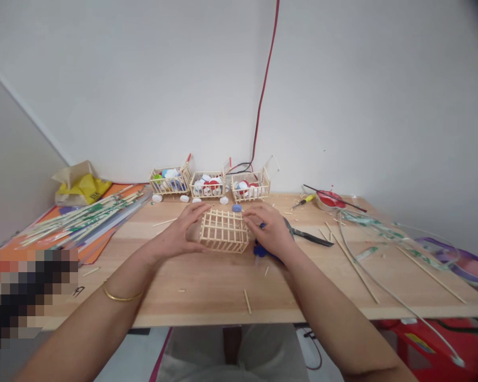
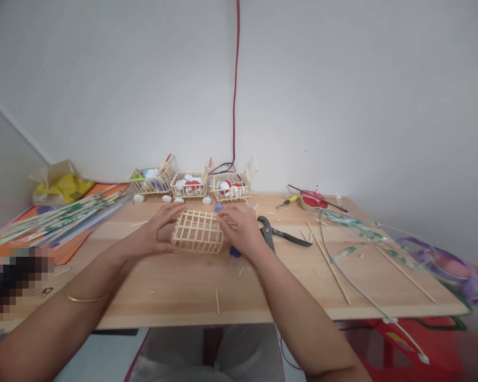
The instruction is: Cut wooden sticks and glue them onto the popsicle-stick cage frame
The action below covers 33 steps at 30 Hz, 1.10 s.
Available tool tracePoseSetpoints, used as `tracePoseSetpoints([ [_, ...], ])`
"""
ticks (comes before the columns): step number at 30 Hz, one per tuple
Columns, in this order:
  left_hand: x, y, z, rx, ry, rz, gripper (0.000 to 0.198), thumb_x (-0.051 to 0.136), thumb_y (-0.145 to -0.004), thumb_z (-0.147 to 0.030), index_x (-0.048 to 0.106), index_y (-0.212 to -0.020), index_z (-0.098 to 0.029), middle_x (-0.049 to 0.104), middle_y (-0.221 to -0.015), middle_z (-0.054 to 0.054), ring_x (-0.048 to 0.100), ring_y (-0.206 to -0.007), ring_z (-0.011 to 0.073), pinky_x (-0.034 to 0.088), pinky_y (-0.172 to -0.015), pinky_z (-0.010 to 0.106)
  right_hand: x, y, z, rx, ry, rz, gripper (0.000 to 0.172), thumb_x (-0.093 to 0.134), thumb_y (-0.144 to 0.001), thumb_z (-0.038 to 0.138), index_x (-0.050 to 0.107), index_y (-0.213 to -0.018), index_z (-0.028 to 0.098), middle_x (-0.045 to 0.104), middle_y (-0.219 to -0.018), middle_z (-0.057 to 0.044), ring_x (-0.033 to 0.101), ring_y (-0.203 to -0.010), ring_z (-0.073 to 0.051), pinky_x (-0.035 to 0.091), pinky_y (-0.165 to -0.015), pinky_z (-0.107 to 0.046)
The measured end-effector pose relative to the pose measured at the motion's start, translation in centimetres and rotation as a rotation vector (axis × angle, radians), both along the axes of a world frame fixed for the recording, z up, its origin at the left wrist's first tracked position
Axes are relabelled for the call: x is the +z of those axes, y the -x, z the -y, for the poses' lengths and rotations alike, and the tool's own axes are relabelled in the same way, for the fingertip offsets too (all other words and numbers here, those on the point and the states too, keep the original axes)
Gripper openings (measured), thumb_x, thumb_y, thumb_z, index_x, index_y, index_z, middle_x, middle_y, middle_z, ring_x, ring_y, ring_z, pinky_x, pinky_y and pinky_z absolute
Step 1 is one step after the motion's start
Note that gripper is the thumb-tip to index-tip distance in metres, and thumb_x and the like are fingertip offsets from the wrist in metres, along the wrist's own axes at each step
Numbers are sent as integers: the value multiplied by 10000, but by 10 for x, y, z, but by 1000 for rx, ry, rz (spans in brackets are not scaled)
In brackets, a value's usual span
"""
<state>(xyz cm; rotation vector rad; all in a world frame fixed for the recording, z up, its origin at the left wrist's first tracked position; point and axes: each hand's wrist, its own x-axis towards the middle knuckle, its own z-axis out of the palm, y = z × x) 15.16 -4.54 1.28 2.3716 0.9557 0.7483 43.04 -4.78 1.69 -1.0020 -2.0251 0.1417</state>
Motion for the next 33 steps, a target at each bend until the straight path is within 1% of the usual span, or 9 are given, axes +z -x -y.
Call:
tracePoseSetpoints([
  [5, -9, -11, 0, 26, -3, -40, 957, 745, -704, -332, 187, -1480, -285, 305, -1463, 125, 292, -1373, 320, 243, -1144, 525, 16, -18, -3, -177, -58, -151, 139, 536, -869, 233, 667, -878, 189, 675, -880, -66, 612, -832, -189, 482, -792, -328],
  [10, -12, -12, 0, 77, 41, 9, 928, 730, -706, -327, 209, -1472, -271, 316, -1454, 123, 311, -1364, 315, 285, -1130, 498, 27, -42, 6, -319, 17, -199, 179, 533, -876, 287, 667, -931, 183, 687, -920, -61, 616, -830, -174, 479, -785, -310],
  [13, -8, -7, 1, 150, 127, 63, 920, 714, -727, -399, 192, -1477, -288, 233, -1510, 114, 266, -1392, 323, 355, -1092, 483, 27, -55, 23, -301, 130, -38, 181, 530, -875, 304, 668, -896, 189, 689, -899, -50, 610, -813, -173, 459, -763, -301],
  [16, -4, -4, 0, 192, 162, 105, 956, 733, -704, -407, 187, -1481, -294, 203, -1529, 113, 253, -1400, 328, 359, -1087, 483, 19, -60, 44, -300, 360, 175, 203, 546, -861, 349, 659, -937, 199, 678, -878, -46, 606, -782, -179, 444, -705, -288],
  [18, -4, -4, 0, 196, 180, 124, 997, 755, -676, -389, 183, -1485, -280, 210, -1522, 128, 278, -1390, 327, 347, -1094, 484, 11, -58, 58, -336, 474, 327, 339, 630, -795, 412, 636, -1046, 185, 666, -971, -82, 612, -836, -211, 443, -727, -303],
  [20, -5, -5, -1, 201, 188, 120, 1030, 770, -652, -377, 180, -1488, -257, 214, -1518, 145, 291, -1384, 329, 336, -1100, 486, 3, -55, 66, -375, 507, 478, 425, 676, -743, 407, 621, -1077, 150, 638, -1052, -134, 604, -920, -261, 437, -769, -329],
  [24, -9, -8, -3, 222, 159, 79, 1081, 785, -623, -377, 163, -1495, -229, 224, -1520, 159, 246, -1405, 337, 286, -1124, 500, -7, -49, 68, -394, 503, 637, 212, 591, -750, 215, 617, -941, 127, 624, -986, -146, 594, -912, -263, 415, -766, -318],
  [28, -11, -10, -4, 241, 160, 41, 1110, 802, -592, -368, 185, -1492, -167, 264, -1511, 183, 250, -1405, 340, 215, -1156, 482, -4, -44, 65, -420, 526, 492, 208, 586, -745, 233, 569, -931, 144, 624, -918, -110, 598, -810, -236, 413, -687, -300],
  [33, -7, -11, 2, 232, 328, 228, 1040, 755, -663, -451, 189, -1498, -199, 200, -1566, 142, 283, -1402, 324, 258, -1145, 439, 15, -32, 72, -208, 463, 79, 262, 557, -803, 270, 537, -1054, 199, 642, -957, -42, 605, -821, -181, 445, -709, -268],
])
